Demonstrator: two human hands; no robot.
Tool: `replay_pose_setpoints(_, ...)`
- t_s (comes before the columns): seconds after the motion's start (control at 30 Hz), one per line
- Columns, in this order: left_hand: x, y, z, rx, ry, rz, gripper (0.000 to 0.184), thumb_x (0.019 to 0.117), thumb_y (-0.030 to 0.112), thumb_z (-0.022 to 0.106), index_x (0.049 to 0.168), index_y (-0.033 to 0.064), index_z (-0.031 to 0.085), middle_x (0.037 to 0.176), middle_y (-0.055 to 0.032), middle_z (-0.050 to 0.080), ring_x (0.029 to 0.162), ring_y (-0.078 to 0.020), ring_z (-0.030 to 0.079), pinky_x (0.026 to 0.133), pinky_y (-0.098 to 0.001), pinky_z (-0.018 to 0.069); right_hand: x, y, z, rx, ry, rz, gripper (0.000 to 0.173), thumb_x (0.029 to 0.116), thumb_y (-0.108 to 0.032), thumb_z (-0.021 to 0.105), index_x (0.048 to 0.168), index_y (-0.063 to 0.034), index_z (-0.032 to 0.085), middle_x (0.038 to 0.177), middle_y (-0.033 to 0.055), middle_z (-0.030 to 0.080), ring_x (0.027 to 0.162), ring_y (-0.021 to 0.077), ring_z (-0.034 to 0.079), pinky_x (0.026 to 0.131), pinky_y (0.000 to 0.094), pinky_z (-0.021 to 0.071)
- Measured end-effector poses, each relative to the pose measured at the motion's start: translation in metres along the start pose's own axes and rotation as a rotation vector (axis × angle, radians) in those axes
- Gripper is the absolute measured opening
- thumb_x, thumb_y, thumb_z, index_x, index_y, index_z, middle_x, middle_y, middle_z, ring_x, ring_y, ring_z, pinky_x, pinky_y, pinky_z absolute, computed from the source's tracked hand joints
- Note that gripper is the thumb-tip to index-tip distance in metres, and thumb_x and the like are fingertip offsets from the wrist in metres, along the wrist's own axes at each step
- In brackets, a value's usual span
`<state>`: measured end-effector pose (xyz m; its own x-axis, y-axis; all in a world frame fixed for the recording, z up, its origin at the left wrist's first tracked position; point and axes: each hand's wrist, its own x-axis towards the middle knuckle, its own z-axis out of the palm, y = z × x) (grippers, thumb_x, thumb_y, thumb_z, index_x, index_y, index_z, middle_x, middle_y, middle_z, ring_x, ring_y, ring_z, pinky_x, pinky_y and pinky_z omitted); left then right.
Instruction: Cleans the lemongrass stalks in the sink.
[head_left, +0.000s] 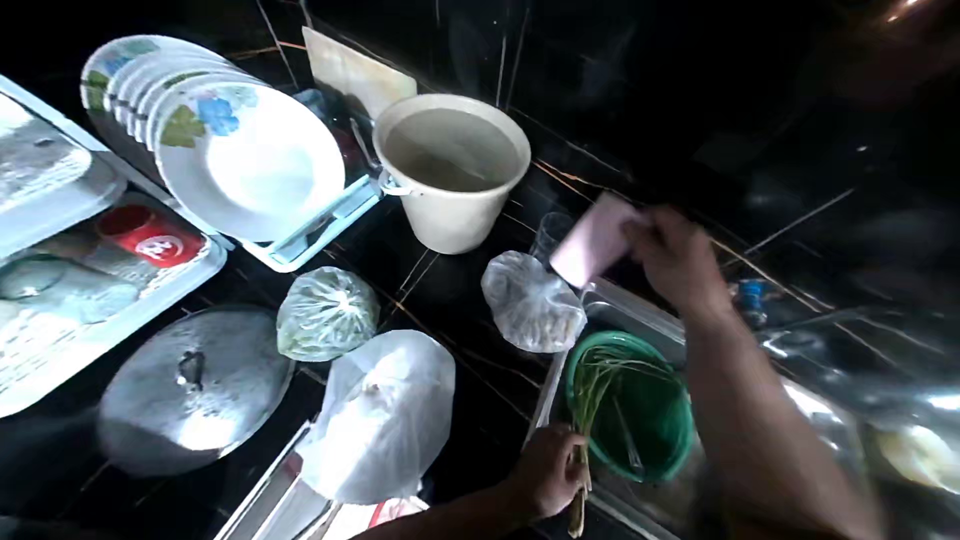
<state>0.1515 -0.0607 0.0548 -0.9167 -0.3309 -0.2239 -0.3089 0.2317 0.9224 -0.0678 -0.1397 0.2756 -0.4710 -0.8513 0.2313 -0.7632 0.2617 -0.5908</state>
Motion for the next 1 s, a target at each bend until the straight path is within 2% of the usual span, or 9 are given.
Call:
replay_pose_setpoints(0.13, -0.012, -0.005, -0.012, -0.034, 0.046, 0.04, 0.04, 0.1001, 0.018, 0.062, 0.135, -0.0021, 0.063, 0.142, -0.028, 0.056, 0.137, -0.0384, 0.051, 0.118, -0.0457, 0.0371, 0.108, -0.081, 0.045, 0.309, 0.04, -0.046, 0.034, 0.1068, -0.025, 0.055, 0.129, 0.0012, 0.055, 0.103, 0.014, 0.065, 0.078, 0.0168, 0.066, 0.071, 0.0357, 0.0592)
replay_pose_setpoints(0.23, -0.019, -0.011, -0.019, -0.077, 0.056, 0.041, 0.04, 0.1007, 0.019, 0.061, 0.134, -0.0013, 0.063, 0.143, -0.0273, 0.055, 0.137, -0.0376, 0.05, 0.118, -0.0448, 0.0376, 0.174, -0.106, 0.095, 0.41, -0.094, 0.197, 0.034, 0.1082, -0.031, 0.052, 0.129, -0.0043, 0.058, 0.1, 0.0103, 0.061, 0.072, 0.0153, 0.058, 0.063, 0.0319, 0.052)
replay_pose_setpoints(0.37, -0.023, -0.02, -0.025, -0.12, 0.077, 0.054, 0.038, 0.0998, 0.018, 0.062, 0.133, -0.0014, 0.064, 0.143, -0.0268, 0.056, 0.137, -0.0381, 0.051, 0.117, -0.046, 0.0384, 0.213, -0.104, 0.148, 0.236, -0.263, 0.447, 0.037, 0.1043, -0.04, 0.056, 0.125, -0.009, 0.06, 0.094, 0.0059, 0.056, 0.064, 0.0119, 0.05, 0.055, 0.0276, 0.0445)
replay_pose_setpoints(0.5, -0.024, -0.026, -0.028, -0.151, 0.06, 0.036, 0.038, 0.1005, 0.018, 0.061, 0.134, -0.0006, 0.064, 0.145, -0.0251, 0.055, 0.138, -0.0367, 0.05, 0.118, -0.0448, 0.0368, 0.218, -0.097, 0.172, 0.074, -0.274, 0.475, 0.043, 0.1014, -0.038, 0.061, 0.129, -0.006, 0.06, 0.104, 0.0111, 0.06, 0.072, 0.0158, 0.055, 0.062, 0.0318, 0.0485)
replay_pose_setpoints(0.57, -0.023, -0.026, -0.03, -0.16, 0.046, 0.029, 0.038, 0.1007, 0.017, 0.06, 0.134, -0.0009, 0.064, 0.145, -0.0251, 0.054, 0.138, -0.0369, 0.05, 0.117, -0.0451, 0.0369, 0.22, -0.093, 0.177, 0.033, -0.266, 0.475, 0.046, 0.1013, -0.035, 0.063, 0.135, -0.0046, 0.057, 0.119, 0.0167, 0.061, 0.089, 0.0235, 0.062, 0.074, 0.0396, 0.0536)
replay_pose_setpoints(0.7, -0.02, -0.025, -0.032, -0.145, -0.015, 0.02, 0.04, 0.102, 0.02, 0.058, 0.136, 0.0005, 0.062, 0.148, -0.0245, 0.052, 0.14, -0.036, 0.047, 0.118, -0.0444, 0.0355, 0.213, -0.097, 0.175, -0.08, -0.274, 0.429, 0.054, 0.1023, -0.037, 0.063, 0.143, -0.0031, 0.051, 0.123, 0.0191, 0.063, 0.092, 0.025, 0.068, 0.081, 0.0405, 0.0577)
replay_pose_setpoints(0.77, -0.019, -0.025, -0.031, -0.135, -0.025, 0.016, 0.04, 0.1022, 0.021, 0.058, 0.137, 0.0012, 0.062, 0.148, -0.0239, 0.052, 0.141, -0.0352, 0.047, 0.119, -0.0439, 0.0354, 0.207, -0.1, 0.172, -0.179, -0.318, 0.347, 0.052, 0.1017, -0.037, 0.063, 0.137, 0.0005, 0.055, 0.124, 0.0205, 0.065, 0.099, 0.0271, 0.07, 0.086, 0.0439, 0.0577)
replay_pose_setpoints(0.83, -0.018, -0.022, -0.032, -0.126, -0.032, 0.005, 0.04, 0.1023, 0.021, 0.057, 0.137, 0.0012, 0.062, 0.148, -0.0233, 0.052, 0.141, -0.0343, 0.046, 0.119, -0.0433, 0.0347, 0.2, -0.104, 0.169, -0.297, -0.365, 0.214, 0.052, 0.0991, -0.036, 0.067, 0.13, 0.0056, 0.06, 0.131, 0.0259, 0.062, 0.12, 0.0372, 0.062, 0.101, 0.0572, 0.0483)
replay_pose_setpoints(1.0, -0.02, -0.016, -0.032, -0.112, -0.022, -0.03, 0.04, 0.1027, 0.021, 0.057, 0.137, 0.0022, 0.062, 0.149, -0.0219, 0.052, 0.142, -0.0317, 0.046, 0.119, -0.0408, 0.0354, 0.182, -0.1, 0.164, -0.302, -0.354, -0.017, 0.037, 0.0934, -0.025, 0.074, 0.114, 0.0047, 0.068, 0.119, 0.0265, 0.067, 0.117, 0.0423, 0.063, 0.1, 0.063, 0.048)
